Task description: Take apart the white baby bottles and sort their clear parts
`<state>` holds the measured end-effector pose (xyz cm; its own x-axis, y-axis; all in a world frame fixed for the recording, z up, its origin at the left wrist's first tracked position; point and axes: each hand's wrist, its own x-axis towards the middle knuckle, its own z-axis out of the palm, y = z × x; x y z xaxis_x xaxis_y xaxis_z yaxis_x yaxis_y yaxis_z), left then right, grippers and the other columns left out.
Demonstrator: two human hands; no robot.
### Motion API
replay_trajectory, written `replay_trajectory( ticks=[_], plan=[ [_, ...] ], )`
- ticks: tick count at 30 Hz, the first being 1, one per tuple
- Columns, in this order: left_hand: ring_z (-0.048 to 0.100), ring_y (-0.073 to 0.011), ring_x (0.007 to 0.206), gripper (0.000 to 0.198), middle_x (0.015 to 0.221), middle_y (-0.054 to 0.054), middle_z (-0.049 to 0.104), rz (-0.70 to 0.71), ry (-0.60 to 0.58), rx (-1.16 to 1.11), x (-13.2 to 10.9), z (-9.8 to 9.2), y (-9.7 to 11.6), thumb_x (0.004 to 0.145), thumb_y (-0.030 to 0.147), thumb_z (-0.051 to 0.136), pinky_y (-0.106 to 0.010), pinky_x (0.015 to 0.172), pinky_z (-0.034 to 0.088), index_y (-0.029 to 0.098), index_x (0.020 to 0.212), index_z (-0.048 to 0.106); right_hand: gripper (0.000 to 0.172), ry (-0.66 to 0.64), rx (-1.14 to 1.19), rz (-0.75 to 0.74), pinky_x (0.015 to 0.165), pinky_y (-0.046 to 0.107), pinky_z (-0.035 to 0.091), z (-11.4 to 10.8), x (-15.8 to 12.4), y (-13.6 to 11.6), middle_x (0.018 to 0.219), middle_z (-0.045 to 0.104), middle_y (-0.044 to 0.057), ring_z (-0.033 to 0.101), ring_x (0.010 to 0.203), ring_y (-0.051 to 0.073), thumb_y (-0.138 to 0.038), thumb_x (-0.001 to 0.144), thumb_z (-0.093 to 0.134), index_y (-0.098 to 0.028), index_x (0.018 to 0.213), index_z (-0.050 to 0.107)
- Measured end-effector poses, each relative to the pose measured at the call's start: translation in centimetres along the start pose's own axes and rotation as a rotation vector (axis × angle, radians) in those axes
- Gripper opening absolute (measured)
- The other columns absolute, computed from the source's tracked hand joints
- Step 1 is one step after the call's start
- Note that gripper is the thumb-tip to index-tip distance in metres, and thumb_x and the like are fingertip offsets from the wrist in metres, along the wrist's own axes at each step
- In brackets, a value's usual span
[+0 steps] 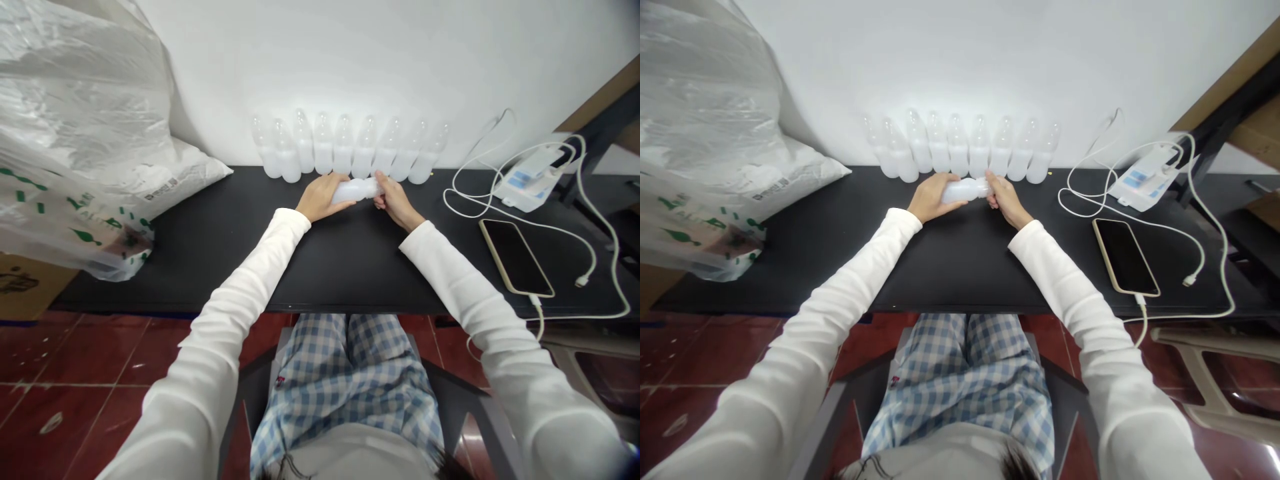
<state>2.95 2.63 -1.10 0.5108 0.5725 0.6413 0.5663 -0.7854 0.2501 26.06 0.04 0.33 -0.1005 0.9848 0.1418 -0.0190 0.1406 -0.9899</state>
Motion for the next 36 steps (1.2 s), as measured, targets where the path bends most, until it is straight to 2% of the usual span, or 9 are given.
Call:
replay_trajectory(
  ticks=[6,9,12,16,21,24,27,33,36],
  plan=[
    [0.073,-0.0235,0.105,0.051,0.114,-0.01,0.076,-0.206,0.018,-0.244,0.0,-0.2,0.8,0.086,0.059,0.078,-0.034,0.095,0.058,0.018,0.114,0.066,0.068,-0.081,0.06,-0.017,0.044,0.017,0.032,-0.5,0.0,0.0,0.05,0.036,-0.012,0.031,0.046,0.004,-0.083,0.071,0.08,-0.024,0.077,0.045],
    [0.07,-0.0183,0.08,0.054,0.094,-0.005,0.073,-0.376,0.036,-0.465,0.2,-0.1,0.1,0.087,0.071,0.07,-0.032,0.075,0.059,0.019,0.101,0.066,0.065,-0.118,0.039,-0.061,0.048,0.018,0.041,-0.8,0.0,0.4,0.059,0.047,-0.009,0.043,0.053,0.006,-0.078,0.07,0.085,-0.025,0.086,0.052],
    [0.057,-0.0128,0.057,0.064,0.081,-0.003,0.064,-0.523,0.013,-0.697,0.5,0.2,-0.9,0.083,0.084,0.063,-0.028,0.048,0.048,0.02,0.091,0.063,0.066,-0.169,0.009,-0.069,0.054,0.02,0.049,-1.2,0.1,0.7,0.08,0.061,-0.004,0.055,0.066,0.009,-0.069,0.065,0.093,-0.026,0.101,0.06],
    [0.05,-0.0095,0.05,0.072,0.073,-0.002,0.056,-0.592,0.014,-0.81,0.8,0.2,-1.7,0.078,0.091,0.062,-0.024,0.042,0.038,0.02,0.088,0.061,0.061,-0.185,0.011,-0.125,0.061,0.022,0.052,-1.4,0.1,1.0,0.107,0.066,0.0,0.059,0.083,0.011,-0.055,0.06,0.1,-0.026,0.098,0.063],
    [0.047,-0.0091,0.046,0.075,0.064,0.001,0.049,-0.663,-0.003,-0.816,0.9,0.0,-1.5,0.081,0.092,0.057,-0.025,0.043,0.037,0.019,0.09,0.062,0.052,-0.161,-0.042,-0.188,0.063,0.023,0.052,-1.2,0.0,1.3,0.098,0.06,0.0,0.056,0.085,0.012,-0.048,0.063,0.098,-0.021,0.077,0.055],
    [0.047,-0.01,0.047,0.075,0.066,0.0,0.051,-0.654,0.003,-0.816,0.9,-0.1,-1.3,0.079,0.093,0.059,-0.027,0.044,0.039,0.019,0.09,0.063,0.061,-0.161,0.021,-0.135,0.062,0.023,0.054,-1.1,-0.1,0.9,0.097,0.061,-0.002,0.059,0.079,0.011,-0.046,0.06,0.1,-0.024,0.084,0.049],
    [0.048,-0.011,0.05,0.075,0.068,-0.002,0.053,-0.627,-0.003,-0.82,0.7,-0.1,-1.2,0.077,0.093,0.06,-0.029,0.047,0.043,0.02,0.09,0.065,0.068,-0.145,0.088,-0.008,0.057,0.025,0.057,-1.1,-0.1,0.5,0.088,0.063,-0.003,0.065,0.072,0.013,-0.06,0.065,0.096,-0.027,0.089,0.041],
    [0.051,-0.0132,0.054,0.074,0.069,-0.003,0.054,-0.609,-0.009,-0.812,0.7,-0.2,-1.0,0.08,0.093,0.057,-0.031,0.049,0.045,0.02,0.092,0.067,0.061,-0.142,-0.123,0.12,0.032,0.02,0.029,-1.1,0.0,-0.1,0.052,0.057,-0.004,0.045,0.036,0.008,-0.083,0.087,0.063,-0.024,0.087,0.049],
    [0.05,-0.0124,0.053,0.074,0.073,-0.004,0.057,-0.624,-0.004,-0.829,0.7,-0.4,-0.8,0.075,0.093,0.062,-0.028,0.044,0.039,0.02,0.088,0.066,0.062,-0.162,-0.142,0.121,0.034,0.018,0.03,-1.3,-0.3,-0.3,0.053,0.062,-0.003,0.048,0.038,0.007,-0.082,0.084,0.068,-0.023,0.086,0.049]
  ],
)
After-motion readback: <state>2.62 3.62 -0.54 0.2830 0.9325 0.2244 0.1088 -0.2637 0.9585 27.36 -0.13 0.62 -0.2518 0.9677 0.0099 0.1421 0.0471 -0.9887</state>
